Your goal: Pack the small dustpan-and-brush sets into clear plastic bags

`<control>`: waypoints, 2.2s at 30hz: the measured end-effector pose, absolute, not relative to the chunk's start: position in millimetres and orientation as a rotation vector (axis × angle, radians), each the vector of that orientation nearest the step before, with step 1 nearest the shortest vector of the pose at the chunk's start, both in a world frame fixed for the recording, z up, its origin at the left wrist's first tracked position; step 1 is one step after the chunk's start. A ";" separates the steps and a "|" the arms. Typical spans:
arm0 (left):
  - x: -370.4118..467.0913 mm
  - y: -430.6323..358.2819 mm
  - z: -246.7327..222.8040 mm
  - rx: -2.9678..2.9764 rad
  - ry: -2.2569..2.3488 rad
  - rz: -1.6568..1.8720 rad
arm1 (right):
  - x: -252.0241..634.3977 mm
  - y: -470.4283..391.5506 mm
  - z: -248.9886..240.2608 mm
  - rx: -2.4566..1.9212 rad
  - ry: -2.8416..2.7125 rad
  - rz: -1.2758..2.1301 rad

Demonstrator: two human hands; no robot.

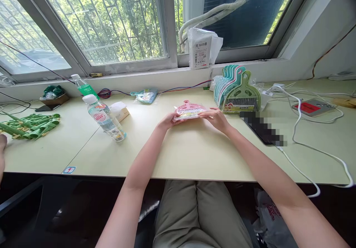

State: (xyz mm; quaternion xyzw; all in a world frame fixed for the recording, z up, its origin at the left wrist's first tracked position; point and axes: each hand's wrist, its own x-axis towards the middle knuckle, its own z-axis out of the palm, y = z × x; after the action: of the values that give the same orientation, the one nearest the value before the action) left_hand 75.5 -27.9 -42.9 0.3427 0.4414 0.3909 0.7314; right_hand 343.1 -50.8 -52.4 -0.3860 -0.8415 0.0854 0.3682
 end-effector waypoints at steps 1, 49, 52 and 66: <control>75.2 -28.4 -43.7 0.793 0.970 0.846 | 341.2 -50.7 -52.6 -1.009 -2.093 0.279; 18.2 5.4 -58.3 2.456 1.804 0.783 | 482.5 -4.5 -54.3 -1.850 -0.903 0.135; 22.4 3.4 -58.3 2.342 1.718 0.874 | 476.4 -6.4 -48.1 -1.792 -0.869 0.185; 79.2 -24.5 -36.3 1.174 0.967 1.003 | 291.3 -77.8 -52.8 -1.184 -1.707 0.192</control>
State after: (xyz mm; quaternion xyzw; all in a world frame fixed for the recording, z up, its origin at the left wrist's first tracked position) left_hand 79.2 -24.5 -36.3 0.5089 0.4193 0.4350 0.6131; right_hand 291.3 -77.8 -52.8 -0.4904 -0.7070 0.0796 0.5033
